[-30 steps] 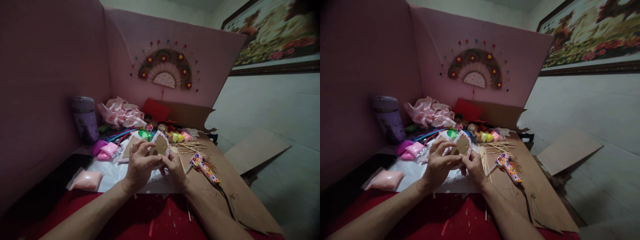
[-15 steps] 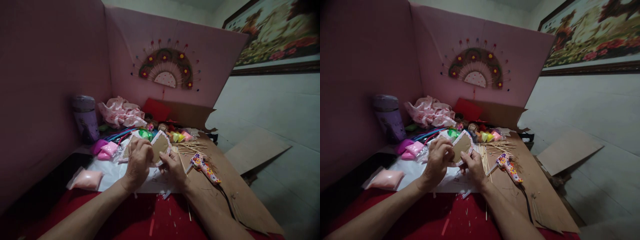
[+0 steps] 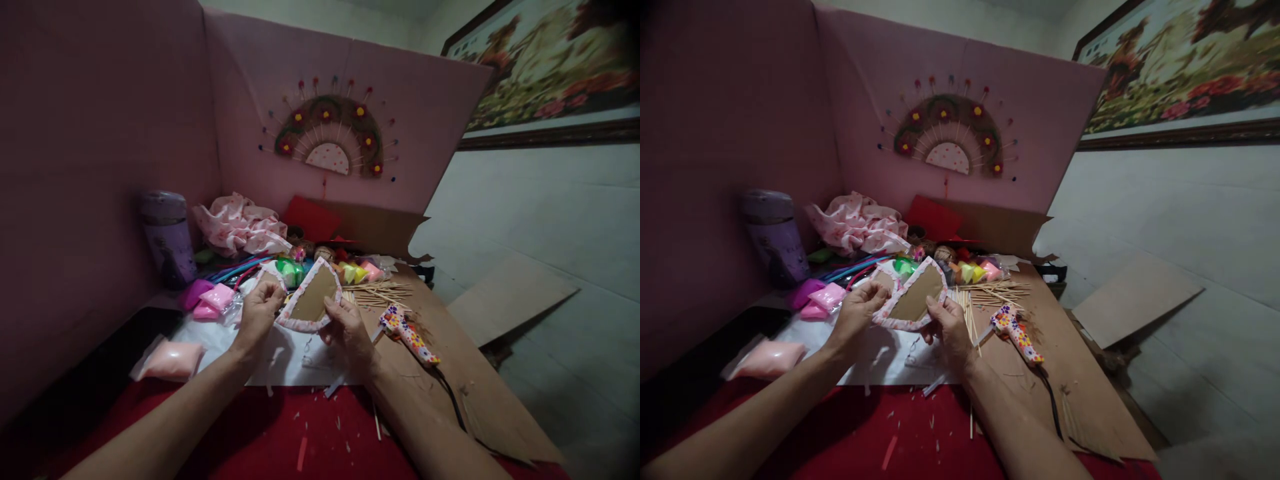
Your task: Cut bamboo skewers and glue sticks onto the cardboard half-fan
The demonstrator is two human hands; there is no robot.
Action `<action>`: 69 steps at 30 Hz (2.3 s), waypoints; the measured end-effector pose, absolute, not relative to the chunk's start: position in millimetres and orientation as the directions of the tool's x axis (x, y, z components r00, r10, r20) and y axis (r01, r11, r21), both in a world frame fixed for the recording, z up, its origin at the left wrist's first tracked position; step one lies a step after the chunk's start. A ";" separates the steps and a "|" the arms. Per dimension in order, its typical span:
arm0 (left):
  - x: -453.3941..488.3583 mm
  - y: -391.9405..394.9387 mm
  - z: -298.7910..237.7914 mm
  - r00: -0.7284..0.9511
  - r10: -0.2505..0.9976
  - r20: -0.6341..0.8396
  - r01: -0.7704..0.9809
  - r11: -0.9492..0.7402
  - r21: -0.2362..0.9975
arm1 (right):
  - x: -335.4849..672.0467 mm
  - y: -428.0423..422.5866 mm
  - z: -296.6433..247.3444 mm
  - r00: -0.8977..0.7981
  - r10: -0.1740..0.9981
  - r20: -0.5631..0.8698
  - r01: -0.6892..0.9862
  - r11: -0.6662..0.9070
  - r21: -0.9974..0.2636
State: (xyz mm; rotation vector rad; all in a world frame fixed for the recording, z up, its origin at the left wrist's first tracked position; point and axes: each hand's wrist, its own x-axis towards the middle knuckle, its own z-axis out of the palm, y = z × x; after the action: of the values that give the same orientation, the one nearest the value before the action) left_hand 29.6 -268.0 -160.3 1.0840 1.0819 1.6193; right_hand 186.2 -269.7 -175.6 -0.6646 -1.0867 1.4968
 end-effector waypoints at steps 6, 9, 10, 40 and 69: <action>40.3 -277.5 -153.9 0.111 0.993 -0.036 -0.391 0.077 0.917 | 186.3 -270.2 -174.0 -0.188 0.969 0.159 -0.424 0.066 -0.903; 41.4 -279.6 -151.5 0.128 0.990 -0.056 -0.414 0.105 0.904 | 187.3 -271.6 -174.2 -0.174 0.975 0.138 -0.384 0.062 -0.921; 40.4 -278.9 -151.3 0.089 0.995 -0.044 -0.419 0.077 0.905 | 187.8 -272.4 -174.5 -0.180 0.975 0.133 -0.365 0.059 -0.929; 32.3 -278.3 -148.6 0.107 0.981 0.164 -0.439 -0.102 0.893 | 187.7 -278.1 -174.4 -0.313 0.942 0.118 -0.228 0.046 -0.973; 35.4 -280.3 -144.1 0.061 0.990 0.125 -0.455 -0.084 0.887 | 190.4 -278.3 -183.6 -0.270 0.916 0.298 0.126 0.340 -0.932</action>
State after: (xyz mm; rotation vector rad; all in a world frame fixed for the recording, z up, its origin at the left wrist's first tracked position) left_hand 35.4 -280.3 -144.1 0.9710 0.7427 1.4064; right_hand 190.4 -278.3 -183.6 -0.9493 -1.6563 1.0439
